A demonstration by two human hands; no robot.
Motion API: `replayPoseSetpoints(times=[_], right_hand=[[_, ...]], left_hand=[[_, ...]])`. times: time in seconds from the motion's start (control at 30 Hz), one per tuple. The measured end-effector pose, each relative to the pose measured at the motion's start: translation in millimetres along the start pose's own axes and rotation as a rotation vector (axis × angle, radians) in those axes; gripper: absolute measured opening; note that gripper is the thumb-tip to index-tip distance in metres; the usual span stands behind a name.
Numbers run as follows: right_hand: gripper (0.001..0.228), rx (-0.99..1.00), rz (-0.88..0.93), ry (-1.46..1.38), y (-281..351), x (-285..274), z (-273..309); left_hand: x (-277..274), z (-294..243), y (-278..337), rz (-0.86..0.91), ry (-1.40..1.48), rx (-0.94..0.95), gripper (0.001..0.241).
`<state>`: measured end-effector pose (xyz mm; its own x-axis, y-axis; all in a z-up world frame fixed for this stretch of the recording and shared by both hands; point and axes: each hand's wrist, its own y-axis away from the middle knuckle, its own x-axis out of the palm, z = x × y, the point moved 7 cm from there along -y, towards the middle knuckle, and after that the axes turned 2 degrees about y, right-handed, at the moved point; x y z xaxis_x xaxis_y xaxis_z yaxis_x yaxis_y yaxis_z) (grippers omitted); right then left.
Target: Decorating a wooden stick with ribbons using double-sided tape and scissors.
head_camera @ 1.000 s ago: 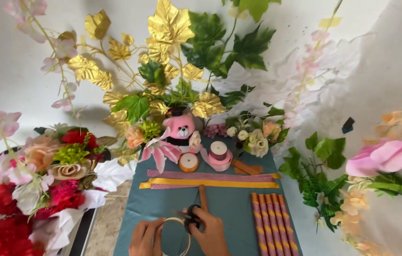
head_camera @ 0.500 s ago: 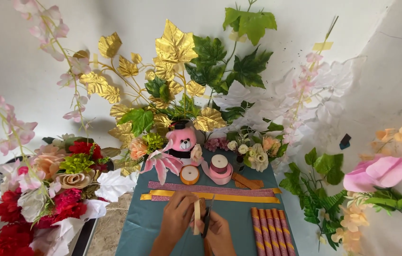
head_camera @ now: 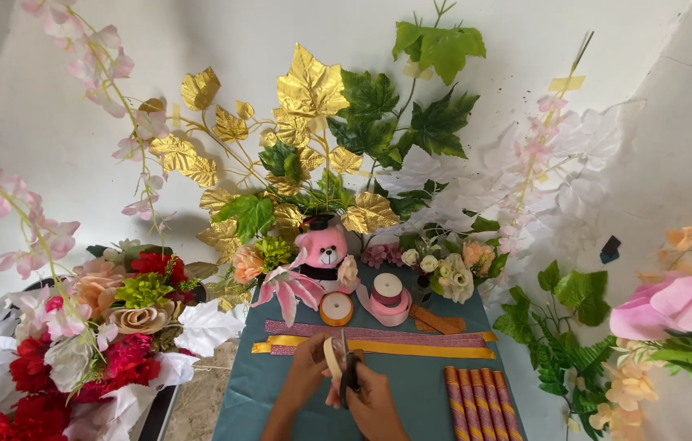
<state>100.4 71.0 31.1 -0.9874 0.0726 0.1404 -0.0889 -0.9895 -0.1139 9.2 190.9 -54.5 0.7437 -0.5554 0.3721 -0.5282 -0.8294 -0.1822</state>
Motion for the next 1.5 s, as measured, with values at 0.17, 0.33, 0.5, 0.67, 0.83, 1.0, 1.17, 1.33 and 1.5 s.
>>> replayPoseSetpoints(times=[0.17,0.33,0.5,0.67,0.83,1.0,1.17,1.33,1.5], right_hand=[[0.019,0.115,-0.119,-0.009,-13,-3,10],[0.012,0.126,-0.09,-0.014,-16,-2,1],[0.015,-0.145,-0.043,0.221,-5,6,12],[0.011,-0.1,-0.048,-0.048,-4,-6,-16],[0.014,-0.007,-0.077,-0.104,1,-19,-30],[0.015,0.018,-0.097,-0.177,2,-16,-36],[0.017,-0.037,-0.13,-0.081,2,-21,-32],[0.029,-0.215,-0.247,0.363,2,-41,-37],[0.015,-0.34,-0.241,0.169,3,-29,-5]], left_hand=[[9,-44,17,-0.345,-0.768,0.247,0.039],[9,-54,20,-0.384,-0.886,0.405,0.016],[-25,20,6,-0.199,-0.376,0.019,0.02],[-6,40,12,-0.01,-0.089,-0.216,0.019],[24,-39,16,-0.127,-0.72,0.151,0.03],[14,-25,15,-0.223,-0.659,0.124,0.008],[2,41,16,-0.152,-0.129,-0.244,0.021],[-4,119,39,-0.222,0.273,-0.659,0.031],[10,142,40,-0.242,0.53,-0.807,0.036]])
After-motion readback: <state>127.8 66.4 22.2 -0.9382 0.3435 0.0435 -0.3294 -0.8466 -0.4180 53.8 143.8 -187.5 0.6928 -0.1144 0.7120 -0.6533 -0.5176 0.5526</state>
